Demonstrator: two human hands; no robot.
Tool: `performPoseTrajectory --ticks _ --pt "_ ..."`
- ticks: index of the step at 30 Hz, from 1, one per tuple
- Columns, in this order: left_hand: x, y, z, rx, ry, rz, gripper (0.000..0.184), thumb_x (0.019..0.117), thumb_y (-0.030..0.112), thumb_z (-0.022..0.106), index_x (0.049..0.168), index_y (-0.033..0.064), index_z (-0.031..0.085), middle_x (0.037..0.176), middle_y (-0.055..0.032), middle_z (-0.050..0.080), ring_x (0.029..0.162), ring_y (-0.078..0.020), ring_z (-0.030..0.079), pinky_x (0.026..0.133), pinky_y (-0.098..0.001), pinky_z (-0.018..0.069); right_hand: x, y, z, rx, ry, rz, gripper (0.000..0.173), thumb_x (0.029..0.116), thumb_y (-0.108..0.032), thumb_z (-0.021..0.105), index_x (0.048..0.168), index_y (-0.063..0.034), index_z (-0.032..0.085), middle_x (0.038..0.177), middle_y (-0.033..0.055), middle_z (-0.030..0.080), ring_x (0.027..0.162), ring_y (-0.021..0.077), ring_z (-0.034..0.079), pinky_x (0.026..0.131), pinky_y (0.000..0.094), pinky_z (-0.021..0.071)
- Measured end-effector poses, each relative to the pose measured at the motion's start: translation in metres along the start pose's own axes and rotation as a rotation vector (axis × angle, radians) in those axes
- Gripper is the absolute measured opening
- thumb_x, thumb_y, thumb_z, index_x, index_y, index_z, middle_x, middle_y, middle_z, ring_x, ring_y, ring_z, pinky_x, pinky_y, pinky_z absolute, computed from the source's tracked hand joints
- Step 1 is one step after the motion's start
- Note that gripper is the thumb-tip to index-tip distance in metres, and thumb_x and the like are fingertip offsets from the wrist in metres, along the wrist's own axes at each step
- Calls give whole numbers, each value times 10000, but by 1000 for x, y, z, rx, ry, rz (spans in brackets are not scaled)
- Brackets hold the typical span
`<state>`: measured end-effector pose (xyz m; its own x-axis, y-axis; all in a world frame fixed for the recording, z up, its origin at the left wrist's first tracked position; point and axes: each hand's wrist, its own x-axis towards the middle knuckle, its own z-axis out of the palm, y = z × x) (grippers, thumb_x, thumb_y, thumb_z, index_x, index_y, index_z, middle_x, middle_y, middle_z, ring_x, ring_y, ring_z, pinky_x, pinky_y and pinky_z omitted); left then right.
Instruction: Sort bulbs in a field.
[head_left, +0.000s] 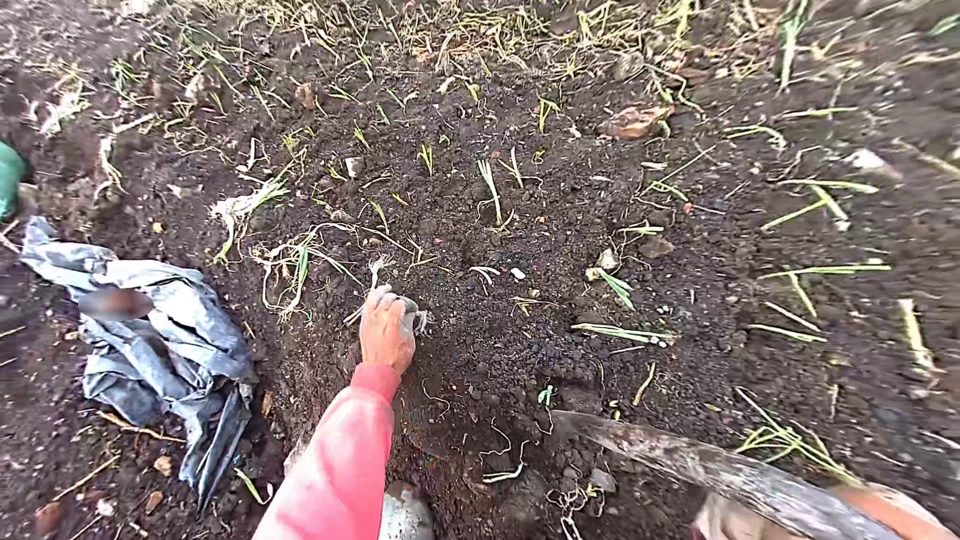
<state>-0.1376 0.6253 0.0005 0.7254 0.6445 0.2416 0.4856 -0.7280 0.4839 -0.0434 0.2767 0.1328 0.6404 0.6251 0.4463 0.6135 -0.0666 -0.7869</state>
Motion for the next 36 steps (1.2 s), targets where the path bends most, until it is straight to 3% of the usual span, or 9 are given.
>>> performPoseTrajectory --ticks 4,10,13,19,23,28,31,33,36 --pt "-28 27 -9 -124 198 119 196 979 65 571 1018 83 762 1134 -70 752 1257 -292 636 1105 -478 488 32 21 58 -41 -18 -20 467 1042 -536 510 1019 -79 605 702 26 605 594 15 600 533 215 518" --pt "37 -33 -31 128 -262 -575 389 1025 215 606 1398 105 606 1313 -181 673 1261 -404 611 1001 -602 520 0 82 114 -154 -81 131 581 1012 -557 527 928 8 635 614 81 605 499 66 590 473 259 512" --pt "44 -46 -29 112 -325 -572 314 992 174 639 1299 141 694 1247 -143 706 1235 -375 625 976 -583 532 6 80 115 -146 -115 160 567 1011 -553 543 940 3 627 611 75 597 496 65 585 472 260 513" --pt "1 -46 -38 -156 43 -347 217 896 44 599 1078 52 716 1092 -150 700 999 -310 690 844 -556 563 5 85 118 -94 -82 138 510 1013 -574 545 940 -74 607 621 11 572 511 11 565 468 204 492" --pt "-34 -33 -21 -38 -285 -125 165 873 145 744 1030 150 796 1130 -45 732 1039 -253 704 836 -515 597 5 88 120 -90 -97 160 515 1012 -601 522 933 -99 603 610 -8 561 491 20 554 442 222 477" --pt "-40 -29 -18 22 -299 -47 123 952 204 694 1001 151 793 1115 -47 739 1021 -278 717 784 -526 601 65 30 82 -45 -233 146 442 1029 -556 525 1029 -128 634 682 -14 593 545 30 571 477 249 497" --pt "-49 -34 -29 -266 -49 -99 128 918 202 720 1009 170 804 987 27 775 892 -119 741 793 -409 622 119 -9 62 143 -162 -11 263 1024 -497 573 1114 -265 657 750 -118 618 594 -12 581 508 186 509" --pt "-44 -35 -41 -460 32 -252 182 863 167 794 1044 177 803 925 70 785 804 -22 729 741 -280 629 160 -18 80 305 -42 -108 213 976 -440 647 954 -228 640 642 -107 555 487 33 508 415 224 436" --pt "-20 -35 -52 -457 -19 -377 134 852 166 824 982 187 800 838 55 765 723 -55 703 684 -351 596 215 -16 148 253 -121 -221 175 1008 -334 604 970 -167 567 704 -105 556 536 16 526 433 220 469"
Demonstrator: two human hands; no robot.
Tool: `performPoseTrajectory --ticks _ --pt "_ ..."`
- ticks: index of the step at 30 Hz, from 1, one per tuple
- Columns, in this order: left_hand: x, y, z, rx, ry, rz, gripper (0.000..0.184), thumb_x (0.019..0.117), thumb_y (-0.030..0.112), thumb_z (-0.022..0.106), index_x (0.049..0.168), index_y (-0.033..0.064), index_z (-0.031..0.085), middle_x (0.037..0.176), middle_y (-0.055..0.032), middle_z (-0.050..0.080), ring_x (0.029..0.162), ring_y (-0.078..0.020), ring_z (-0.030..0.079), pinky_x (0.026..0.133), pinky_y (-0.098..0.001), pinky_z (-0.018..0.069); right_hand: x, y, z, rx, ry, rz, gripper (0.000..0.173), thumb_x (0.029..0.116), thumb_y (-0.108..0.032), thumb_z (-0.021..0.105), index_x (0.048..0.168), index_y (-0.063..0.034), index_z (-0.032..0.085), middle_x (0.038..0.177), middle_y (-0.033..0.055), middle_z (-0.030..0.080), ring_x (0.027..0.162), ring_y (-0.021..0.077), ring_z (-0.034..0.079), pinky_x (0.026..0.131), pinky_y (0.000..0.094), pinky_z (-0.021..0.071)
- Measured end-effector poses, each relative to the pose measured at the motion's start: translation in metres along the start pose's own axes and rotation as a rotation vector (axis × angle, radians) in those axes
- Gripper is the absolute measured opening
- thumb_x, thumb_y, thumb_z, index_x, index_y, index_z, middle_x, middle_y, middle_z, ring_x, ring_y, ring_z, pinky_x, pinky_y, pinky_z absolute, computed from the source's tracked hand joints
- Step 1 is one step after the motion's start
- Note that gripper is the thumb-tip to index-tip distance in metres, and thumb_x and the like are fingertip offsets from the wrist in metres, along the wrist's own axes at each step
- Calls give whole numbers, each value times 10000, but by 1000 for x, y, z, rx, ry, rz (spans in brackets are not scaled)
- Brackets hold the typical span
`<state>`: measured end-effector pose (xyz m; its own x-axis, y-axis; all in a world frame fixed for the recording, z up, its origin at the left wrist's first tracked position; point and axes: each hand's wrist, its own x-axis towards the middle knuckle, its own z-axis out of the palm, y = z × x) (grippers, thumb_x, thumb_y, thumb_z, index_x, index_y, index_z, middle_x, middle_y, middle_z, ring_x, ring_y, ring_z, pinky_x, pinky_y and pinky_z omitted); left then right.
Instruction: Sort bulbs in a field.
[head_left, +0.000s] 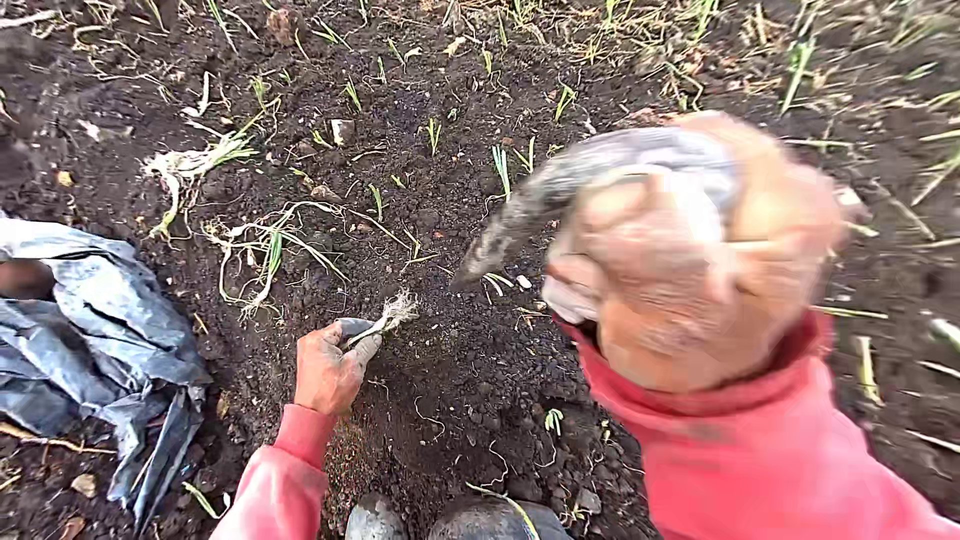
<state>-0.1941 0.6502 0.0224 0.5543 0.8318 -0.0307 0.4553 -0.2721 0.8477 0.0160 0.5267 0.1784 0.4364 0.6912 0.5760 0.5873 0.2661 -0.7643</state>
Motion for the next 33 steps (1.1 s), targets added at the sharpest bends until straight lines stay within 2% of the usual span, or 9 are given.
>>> performPoseTrajectory --ticks 4,9,13,17,20,23,28,31,33 --pt "42 52 15 177 -117 -19 117 940 225 739 1003 142 790 929 -68 764 891 -249 728 810 -561 568 -56 98 50 -130 -50 384 387 1004 -451 581 1026 -69 637 660 22 573 500 143 541 472 381 492" --pt "39 70 84 557 -459 10 236 1027 213 578 1168 116 741 1196 -173 701 1057 -389 699 819 -596 573 -106 56 7 -100 72 277 289 1029 -473 555 977 -191 596 603 -73 473 438 70 455 390 284 426" --pt "-1 30 56 310 -63 146 280 1006 140 635 1275 138 717 1232 -121 685 1089 -307 690 864 -532 596 -122 42 -5 -119 19 169 324 1032 -498 553 969 -180 570 613 -64 498 463 49 498 411 263 461" --pt "-19 -15 -18 60 62 12 144 909 108 775 1039 165 796 996 29 788 882 -80 740 824 -382 620 -82 -5 3 12 13 60 209 1024 -425 587 1064 -225 633 722 -118 577 553 -14 536 464 187 478" --pt "-27 -27 -22 151 -28 -41 101 896 145 793 988 184 810 981 8 763 949 -164 702 859 -463 574 -72 7 43 57 -58 53 238 1015 -373 599 1009 -134 603 697 -63 571 542 14 543 458 213 484" --pt "-21 2 -3 313 -79 -6 88 925 208 761 990 168 806 1018 -66 728 1056 -305 636 929 -546 507 -122 60 79 -51 -142 254 373 1015 -434 584 973 -66 633 622 -11 579 486 70 554 439 292 498" --pt "-35 19 66 595 -200 223 89 901 140 698 901 131 786 1048 -102 714 1107 -350 619 978 -586 467 -150 23 38 -61 -73 274 316 1022 -508 568 1028 -197 619 631 -74 528 468 60 502 411 283 458" --pt "-54 -1 55 553 -126 187 169 924 268 725 1075 247 796 1226 -48 684 1275 -289 554 1191 -582 303 -165 13 13 40 -128 341 225 1013 -495 595 1116 -295 579 726 -198 598 590 -36 576 526 192 503" --pt "-76 -28 26 514 9 117 264 921 295 731 1181 271 770 1268 -31 683 1321 -273 548 1231 -577 264 -173 22 20 40 -175 363 217 1024 -466 582 1055 -253 553 702 -214 565 593 -56 569 543 181 500"
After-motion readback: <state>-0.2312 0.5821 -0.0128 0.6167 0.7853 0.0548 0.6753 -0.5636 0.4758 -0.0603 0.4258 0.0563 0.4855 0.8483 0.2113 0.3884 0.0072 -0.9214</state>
